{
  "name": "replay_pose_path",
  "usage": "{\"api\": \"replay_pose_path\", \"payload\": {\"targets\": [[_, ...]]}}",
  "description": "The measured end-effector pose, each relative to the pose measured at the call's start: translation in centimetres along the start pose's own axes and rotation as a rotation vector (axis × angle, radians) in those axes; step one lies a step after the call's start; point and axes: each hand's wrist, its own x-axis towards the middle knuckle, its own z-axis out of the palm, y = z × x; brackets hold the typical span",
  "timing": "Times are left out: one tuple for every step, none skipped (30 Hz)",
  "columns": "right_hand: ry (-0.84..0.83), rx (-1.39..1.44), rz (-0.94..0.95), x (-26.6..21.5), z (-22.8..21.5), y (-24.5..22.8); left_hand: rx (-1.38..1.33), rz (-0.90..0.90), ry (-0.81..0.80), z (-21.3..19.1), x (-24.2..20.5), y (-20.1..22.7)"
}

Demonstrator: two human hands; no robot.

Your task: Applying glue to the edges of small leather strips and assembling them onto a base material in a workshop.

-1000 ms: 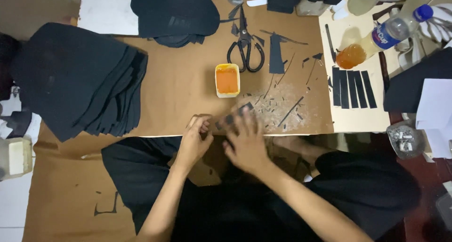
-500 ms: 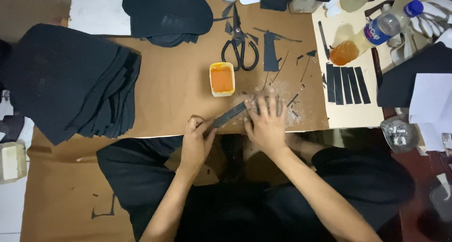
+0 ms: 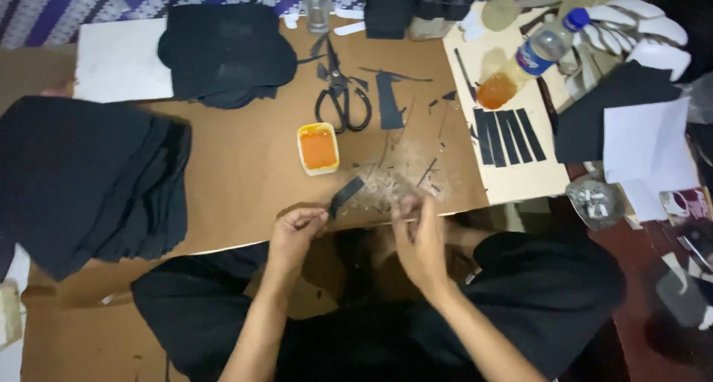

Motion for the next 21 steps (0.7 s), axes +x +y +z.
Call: {"api": "replay_pose_path", "payload": {"targets": [[0.010, -0.004, 0.009, -1.0, 0.7, 1.0, 0.005, -0.001, -0.013, 0.7, -0.2, 0.4], [-0.058, 0.300, 0.174, -2.1, 1.4, 2.0, -0.239, -0.107, -0.044, 1.4, -0.4, 0.8], [-0.124, 0.606, 0.335, -3.1, 2.2, 3.0, -0.483, -0.215, -0.073, 2.0, -0.7, 1.1], [-0.117, 0.605, 0.338, -3.2, 1.8, 2.3, -0.480, -0.217, -0.080, 3.3, -1.6, 1.5], [-0.123, 0.747, 0.409, -3.2, 1.3, 1.4, -0.602, -0.298, -0.092, 4.5, -2.6, 2.0], [-0.131, 0.890, 0.479, -3.3, 0.9, 0.6, -0.725, -0.379, -0.101, 5.6, -3.6, 2.3], [-0.128, 0.889, 0.481, -3.1, 0.9, 0.7, -0.723, -0.382, -0.103, 6.9, -4.8, 2.4], [-0.061, 0.913, 0.513, -2.8, 1.0, 0.8, -0.759, -0.406, -0.103, 8.1, -5.9, 2.6], [0.006, 0.938, 0.544, -2.5, 1.0, 0.9, -0.794, -0.430, -0.102, 9.3, -7.0, 2.7], [0.015, 0.935, 0.547, -2.4, 0.4, 0.8, -0.791, -0.436, -0.108, 10.0, -7.8, 3.3], [0.038, 0.945, 0.556, -2.3, -0.2, 0.8, -0.804, -0.431, -0.109, 10.6, -8.6, 3.9], [0.057, 0.953, 0.565, -2.3, -0.8, 0.7, -0.820, -0.429, -0.105, 11.1, -9.5, 4.4], [0.061, 0.948, 0.569, -2.3, -1.4, 0.7, -0.820, -0.435, -0.109, 11.6, -9.5, 4.0], [0.086, 0.927, 0.588, -2.1, -1.9, 0.7, -0.849, -0.432, -0.094, 12.1, -9.4, 3.7], [0.111, 0.905, 0.606, -2.0, -2.5, 0.6, -0.878, -0.429, -0.080, 12.6, -9.4, 3.4], [0.116, 0.905, 0.608, -1.9, -2.6, 1.2, -0.876, -0.432, -0.083, 13.0, -9.5, 3.4], [0.136, 0.882, 0.581, -1.9, -2.7, 1.9, -0.866, -0.417, -0.112, 13.4, -9.6, 3.3], [0.158, 0.858, 0.555, -1.9, -2.7, 2.5, -0.855, -0.404, -0.141, 13.8, -9.8, 3.3], [0.164, 0.857, 0.558, -1.8, -3.0, 3.0, -0.852, -0.408, -0.145, 14.0, -10.0, 4.0], [0.171, 0.851, 0.526, -1.6, -3.3, 3.6, -0.850, -0.458, -0.161, 14.2, -10.2, 4.7], [0.178, 0.845, 0.495, -1.4, -3.5, 4.1, -0.847, -0.507, -0.178, 14.4, -10.3, 5.5]]}}
